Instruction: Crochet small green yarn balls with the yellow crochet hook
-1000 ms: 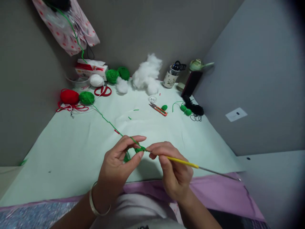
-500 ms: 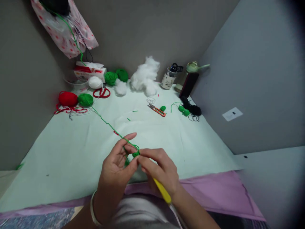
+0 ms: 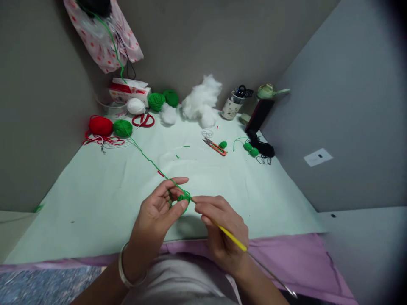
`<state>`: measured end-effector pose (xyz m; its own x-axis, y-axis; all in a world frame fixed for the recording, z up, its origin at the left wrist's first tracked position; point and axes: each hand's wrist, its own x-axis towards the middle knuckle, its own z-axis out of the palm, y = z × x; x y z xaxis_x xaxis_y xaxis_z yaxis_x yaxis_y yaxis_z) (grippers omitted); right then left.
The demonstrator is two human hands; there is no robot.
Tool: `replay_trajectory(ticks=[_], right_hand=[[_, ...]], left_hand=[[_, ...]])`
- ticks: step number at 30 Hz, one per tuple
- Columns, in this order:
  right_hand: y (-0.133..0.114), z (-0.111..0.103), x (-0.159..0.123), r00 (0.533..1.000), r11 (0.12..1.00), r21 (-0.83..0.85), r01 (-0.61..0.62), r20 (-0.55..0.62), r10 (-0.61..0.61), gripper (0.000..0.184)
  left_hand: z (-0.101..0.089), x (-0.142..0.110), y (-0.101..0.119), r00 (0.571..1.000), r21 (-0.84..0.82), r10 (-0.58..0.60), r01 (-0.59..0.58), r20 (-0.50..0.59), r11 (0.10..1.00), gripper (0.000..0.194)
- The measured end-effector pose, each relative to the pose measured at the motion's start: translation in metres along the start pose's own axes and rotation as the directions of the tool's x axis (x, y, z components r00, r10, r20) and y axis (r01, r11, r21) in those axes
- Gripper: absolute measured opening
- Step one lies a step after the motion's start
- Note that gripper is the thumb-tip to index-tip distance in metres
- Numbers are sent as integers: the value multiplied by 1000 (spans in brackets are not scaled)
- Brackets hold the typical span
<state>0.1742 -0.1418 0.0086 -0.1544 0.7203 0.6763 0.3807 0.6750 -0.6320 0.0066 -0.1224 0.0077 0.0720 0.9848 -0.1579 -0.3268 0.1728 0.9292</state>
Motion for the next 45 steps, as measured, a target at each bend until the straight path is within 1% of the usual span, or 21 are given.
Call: replay_trajectory(ticks=[2, 4, 7, 9, 13, 16, 19, 23, 27, 29, 32, 34, 37, 41, 45], right_hand=[[0, 0, -1, 999, 998, 50, -38, -3, 38, 31], [1, 2, -2, 994, 987, 129, -99, -35, 104, 30], [3, 5, -2, 969, 942, 286, -172, -124, 215, 28], [3, 7, -2, 945, 904, 374, -209, -160, 285, 24], [3, 8, 0, 893, 810, 505, -300, -150, 424, 21], [3, 9, 2, 869, 745, 585, -321, -132, 478, 22], [3, 11, 4, 864, 722, 611, -326, -117, 490, 22], [5, 11, 5, 883, 713, 624, -319, -77, 462, 19], [8, 8, 2, 887, 716, 618, -325, -62, 457, 13], [9, 6, 2, 890, 720, 613, -326, -58, 452, 10], [10, 3, 1, 900, 717, 626, -306, -54, 432, 12], [11, 1, 1, 912, 719, 635, -283, -54, 406, 13], [11, -2, 2, 922, 740, 612, -280, -43, 385, 13], [13, -4, 4, 928, 785, 544, -296, -32, 372, 16], [15, -1, 8, 937, 815, 513, -270, -54, 344, 23]], left_hand=[[-1, 2, 2, 1000, -10, -4, 4, 8, 1000, 34], [0, 4, 3, 999, -53, -34, 35, 33, 998, 33], [3, 5, 4, 991, -124, -93, 104, 93, 987, 31], [7, 4, 5, 984, -142, -122, 140, 127, 980, 30], [11, 2, 8, 984, -198, -138, 159, 114, 967, 29], [12, 0, 9, 980, -217, -155, 179, 123, 960, 30], [13, -4, 9, 977, -205, -154, 183, 150, 961, 34], [14, -6, 9, 974, -210, -125, 165, 189, 964, 44], [19, -5, 10, 964, -223, -112, 168, 241, 960, 49], [21, -4, 11, 959, -240, -112, 176, 259, 955, 58], [25, -4, 11, 953, -266, -112, 190, 283, 945, 75], [28, -4, 12, 950, -272, -108, 191, 292, 943, 80], [29, -3, 12, 955, -267, -114, 189, 273, 945, 80], [30, 0, 12, 966, -274, -128, 189, 226, 943, 75], [30, 4, 12, 965, -283, -127, 191, 229, 940, 76]])
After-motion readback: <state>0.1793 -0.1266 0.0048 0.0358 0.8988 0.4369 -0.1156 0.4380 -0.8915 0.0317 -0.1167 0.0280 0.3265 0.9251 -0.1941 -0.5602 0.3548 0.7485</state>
